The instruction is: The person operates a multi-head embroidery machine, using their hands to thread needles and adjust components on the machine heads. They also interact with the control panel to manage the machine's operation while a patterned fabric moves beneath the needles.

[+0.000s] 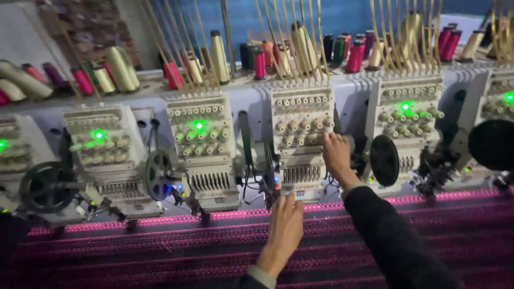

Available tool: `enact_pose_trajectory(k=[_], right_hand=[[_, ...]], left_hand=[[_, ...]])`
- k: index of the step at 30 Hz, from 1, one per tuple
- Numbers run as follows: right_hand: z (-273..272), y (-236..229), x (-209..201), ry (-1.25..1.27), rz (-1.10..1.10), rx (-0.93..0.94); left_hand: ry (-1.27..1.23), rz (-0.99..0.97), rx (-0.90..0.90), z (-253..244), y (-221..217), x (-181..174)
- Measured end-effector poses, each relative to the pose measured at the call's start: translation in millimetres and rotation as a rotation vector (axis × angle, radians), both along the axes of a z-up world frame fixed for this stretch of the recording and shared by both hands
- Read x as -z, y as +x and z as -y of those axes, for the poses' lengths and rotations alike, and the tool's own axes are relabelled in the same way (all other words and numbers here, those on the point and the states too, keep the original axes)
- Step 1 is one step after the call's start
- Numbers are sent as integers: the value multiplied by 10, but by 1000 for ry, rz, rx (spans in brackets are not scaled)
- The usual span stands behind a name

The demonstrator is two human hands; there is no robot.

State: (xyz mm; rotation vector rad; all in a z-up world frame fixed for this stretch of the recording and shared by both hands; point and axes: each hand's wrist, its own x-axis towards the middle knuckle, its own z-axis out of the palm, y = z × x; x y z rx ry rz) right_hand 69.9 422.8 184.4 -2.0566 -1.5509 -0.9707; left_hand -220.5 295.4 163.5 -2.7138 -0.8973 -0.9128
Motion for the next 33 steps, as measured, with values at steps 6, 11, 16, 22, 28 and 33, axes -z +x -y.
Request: enact_pose_trajectory(k=[6,11,16,22,28,33], right_hand=[[27,-145,-99,110,39,3],[34,-149,-158,138,37,-62],[-13,-103,-156,80,14,-18],[-200,76,8,14,169,154],[-197,-40,45,-115,223,165],[18,-373,-263,-203,204,106]], left_hand=[[-185,-13,56,-319,-162,23],[-138,56,54,-500,-27,-217],[-115,66,72,-559,67,-362],[-39,141,97,-701,65,-366],[44,108,62,-792,195,-328],[20,97,49,-743,154,-298]])
